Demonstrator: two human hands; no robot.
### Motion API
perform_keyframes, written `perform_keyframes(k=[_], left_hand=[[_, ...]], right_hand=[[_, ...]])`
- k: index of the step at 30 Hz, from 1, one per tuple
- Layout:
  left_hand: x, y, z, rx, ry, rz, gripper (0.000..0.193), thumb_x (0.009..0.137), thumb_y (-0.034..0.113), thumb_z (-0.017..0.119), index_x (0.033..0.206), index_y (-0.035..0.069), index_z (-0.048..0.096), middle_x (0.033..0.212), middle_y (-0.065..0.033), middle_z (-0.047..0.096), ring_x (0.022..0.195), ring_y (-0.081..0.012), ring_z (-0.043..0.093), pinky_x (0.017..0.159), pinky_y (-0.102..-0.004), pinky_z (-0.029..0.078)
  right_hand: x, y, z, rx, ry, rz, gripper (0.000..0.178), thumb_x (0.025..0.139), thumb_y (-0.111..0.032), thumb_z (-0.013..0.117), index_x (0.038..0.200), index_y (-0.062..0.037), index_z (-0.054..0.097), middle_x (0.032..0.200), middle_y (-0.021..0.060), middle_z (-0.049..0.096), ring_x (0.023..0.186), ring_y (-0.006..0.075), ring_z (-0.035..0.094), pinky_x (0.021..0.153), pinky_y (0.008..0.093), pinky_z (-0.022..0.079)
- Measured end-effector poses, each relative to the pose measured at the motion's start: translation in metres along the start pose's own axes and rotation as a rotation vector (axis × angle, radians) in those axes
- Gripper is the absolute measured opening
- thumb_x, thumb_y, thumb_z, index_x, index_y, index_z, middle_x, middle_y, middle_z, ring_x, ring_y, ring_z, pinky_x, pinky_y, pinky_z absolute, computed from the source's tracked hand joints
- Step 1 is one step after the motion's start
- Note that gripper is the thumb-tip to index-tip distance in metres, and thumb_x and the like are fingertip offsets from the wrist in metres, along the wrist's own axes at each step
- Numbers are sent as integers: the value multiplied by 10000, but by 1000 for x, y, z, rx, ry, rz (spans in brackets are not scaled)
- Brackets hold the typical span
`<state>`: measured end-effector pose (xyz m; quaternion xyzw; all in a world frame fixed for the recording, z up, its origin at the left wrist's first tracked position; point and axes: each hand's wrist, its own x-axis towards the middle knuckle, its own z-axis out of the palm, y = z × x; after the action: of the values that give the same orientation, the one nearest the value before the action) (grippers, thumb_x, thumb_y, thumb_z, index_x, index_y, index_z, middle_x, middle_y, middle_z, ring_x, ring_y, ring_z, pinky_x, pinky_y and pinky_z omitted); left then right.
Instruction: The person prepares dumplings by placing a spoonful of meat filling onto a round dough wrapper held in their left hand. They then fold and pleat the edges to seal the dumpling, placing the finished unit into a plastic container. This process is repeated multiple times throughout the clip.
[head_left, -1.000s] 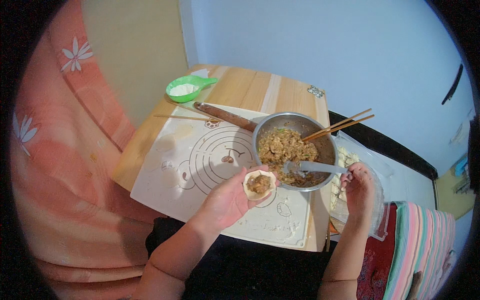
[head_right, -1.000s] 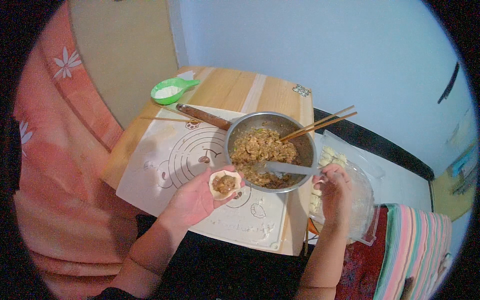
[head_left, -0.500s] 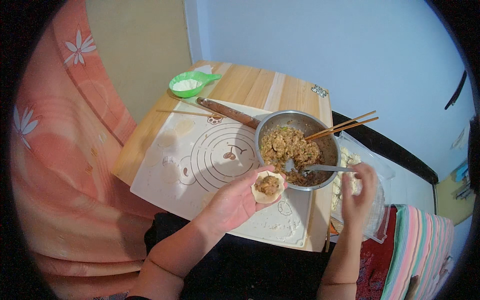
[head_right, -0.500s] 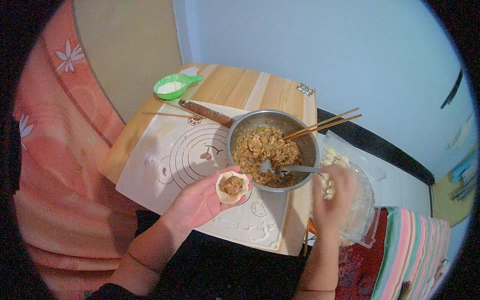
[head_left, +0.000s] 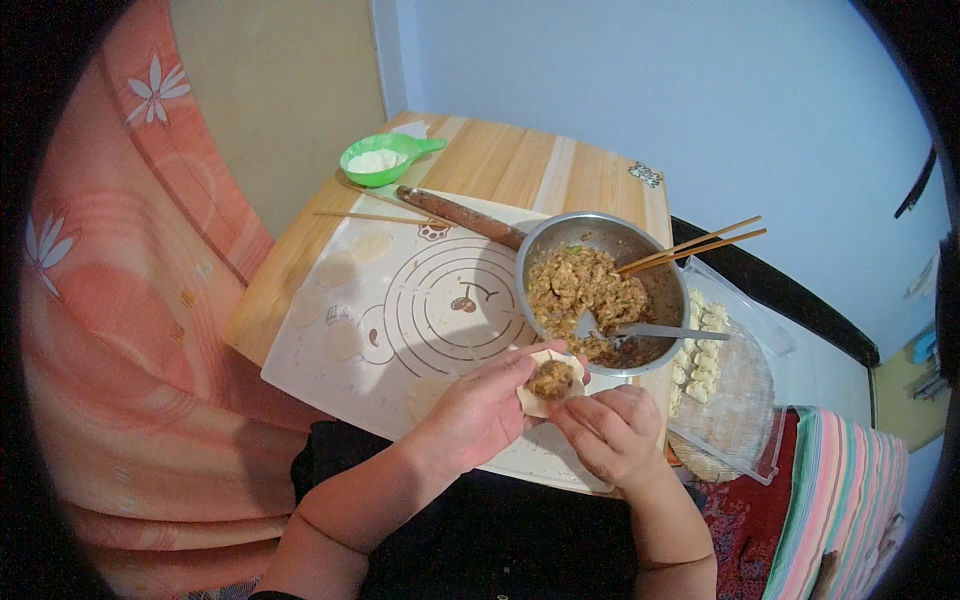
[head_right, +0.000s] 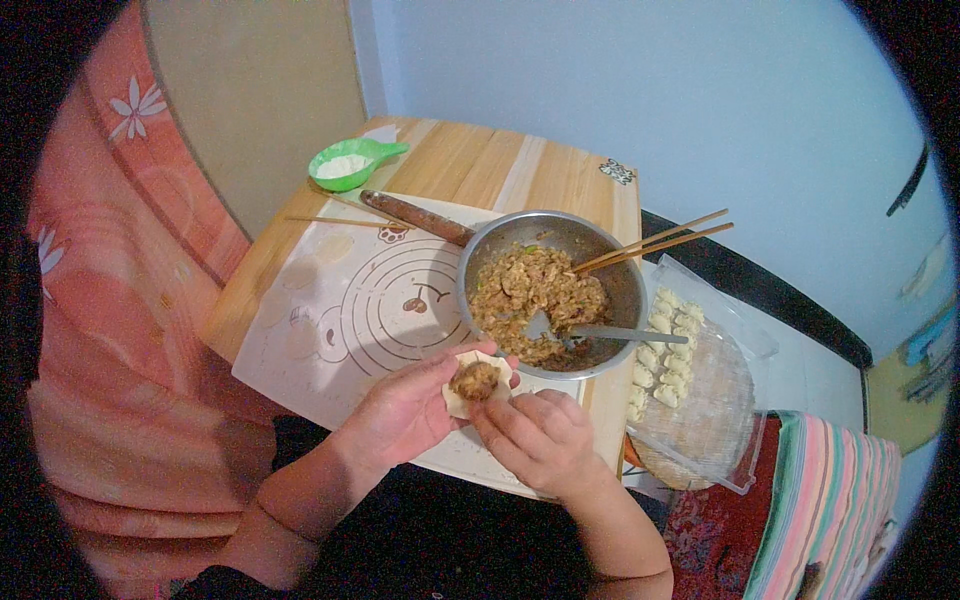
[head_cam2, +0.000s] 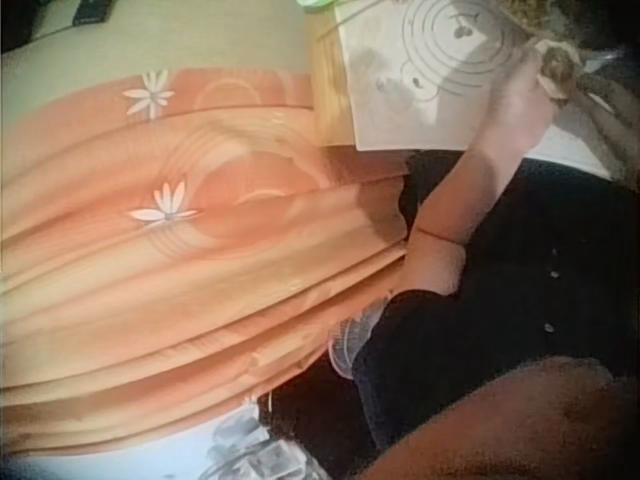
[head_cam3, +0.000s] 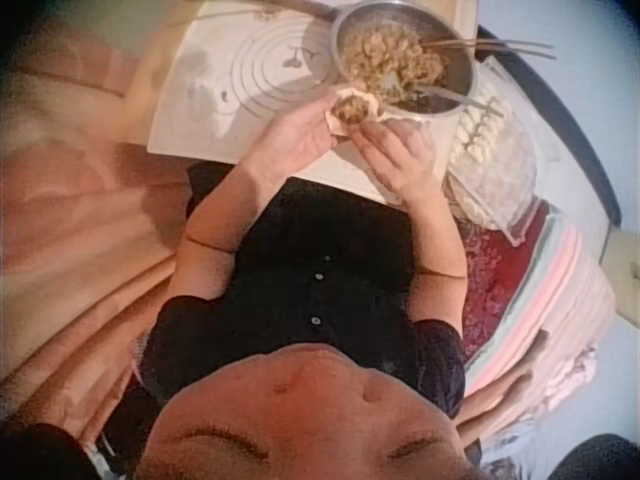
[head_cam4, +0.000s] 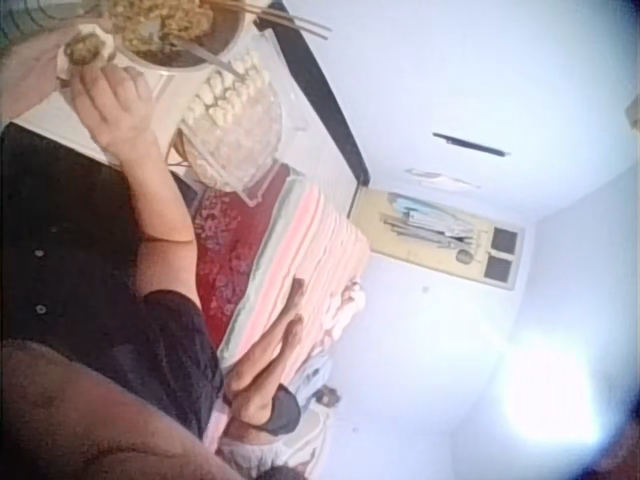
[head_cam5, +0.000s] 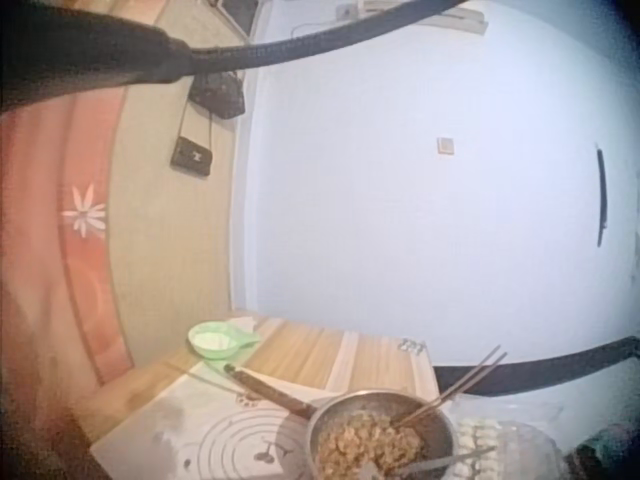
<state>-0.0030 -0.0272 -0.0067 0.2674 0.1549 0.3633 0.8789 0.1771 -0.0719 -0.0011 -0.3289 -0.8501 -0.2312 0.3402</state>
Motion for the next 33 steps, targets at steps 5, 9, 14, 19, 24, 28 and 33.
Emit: perform_keyframes(k=[5, 9, 14, 19, 24, 28, 33], left_hand=[[-4, 2, 3, -8, -4, -2, 403, 990, 241, 333, 1325, 25, 394, 1346, -184, 439, 1213, -252, 467, 1002, -409, 388], [-5, 1, 3, 16, 8, 10, 399, 991, 248, 335, 1322, 35, 399, 1351, -166, 442, 1209, -243, 474, 975, -415, 416], [-8, 4, 9, 33, 15, 21, 396, 993, 256, 338, 1326, 50, 399, 1349, -150, 447, 1212, -230, 469, 955, -402, 433], [-10, 1, 8, 55, 30, 71, 392, 997, 245, 332, 1333, 53, 393, 1360, -145, 431, 1211, -216, 462, 945, -388, 437], [-9, 1, 12, 72, 31, 78, 387, 997, 228, 336, 1341, 58, 388, 1372, -142, 417, 1211, -202, 453, 957, -380, 423], [-11, 0, 14, 95, 54, 100, 384, 993, 224, 360, 1339, 62, 392, 1364, -143, 428, 1212, -201, 452, 967, -368, 411], [-11, -4, 11, 172, 76, 126, 378, 985, 223, 392, 1330, 68, 406, 1336, -139, 463, 1201, -205, 465, 971, -360, 407]], right_hand=[[-1, -6, 5, 114, 63, 101, 291, 631, -121, 683, 920, -85, 679, 962, 13, 609, 810, 176, 542, 655, 292, 451], [2, -12, 8, 164, 147, 158, 289, 605, -64, 716, 891, -66, 672, 967, 47, 613, 810, 205, 566, 651, 300, 472], [2, -10, 6, 211, 134, 200, 247, 622, -46, 723, 862, -59, 666, 970, 73, 617, 832, 227, 590, 675, 308, 486], [12, -15, 6, 304, 154, 346, 232, 634, -52, 729, 856, -52, 663, 994, 102, 629, 881, 265, 606, 739, 353, 484], [8, -13, 10, 358, 165, 346, 231, 636, -69, 741, 850, -45, 659, 1072, 113, 634, 950, 289, 607, 775, 382, 481], [4, -13, 12, 336, 152, 308, 234, 634, -73, 744, 852, -51, 661, 1069, 89, 645, 964, 274, 609, 785, 385, 480], [7, -13, 9, 271, 111, 295, 231, 641, -84, 737, 862, -80, 671, 1038, 72, 648, 956, 253, 601, 790, 374, 469]])
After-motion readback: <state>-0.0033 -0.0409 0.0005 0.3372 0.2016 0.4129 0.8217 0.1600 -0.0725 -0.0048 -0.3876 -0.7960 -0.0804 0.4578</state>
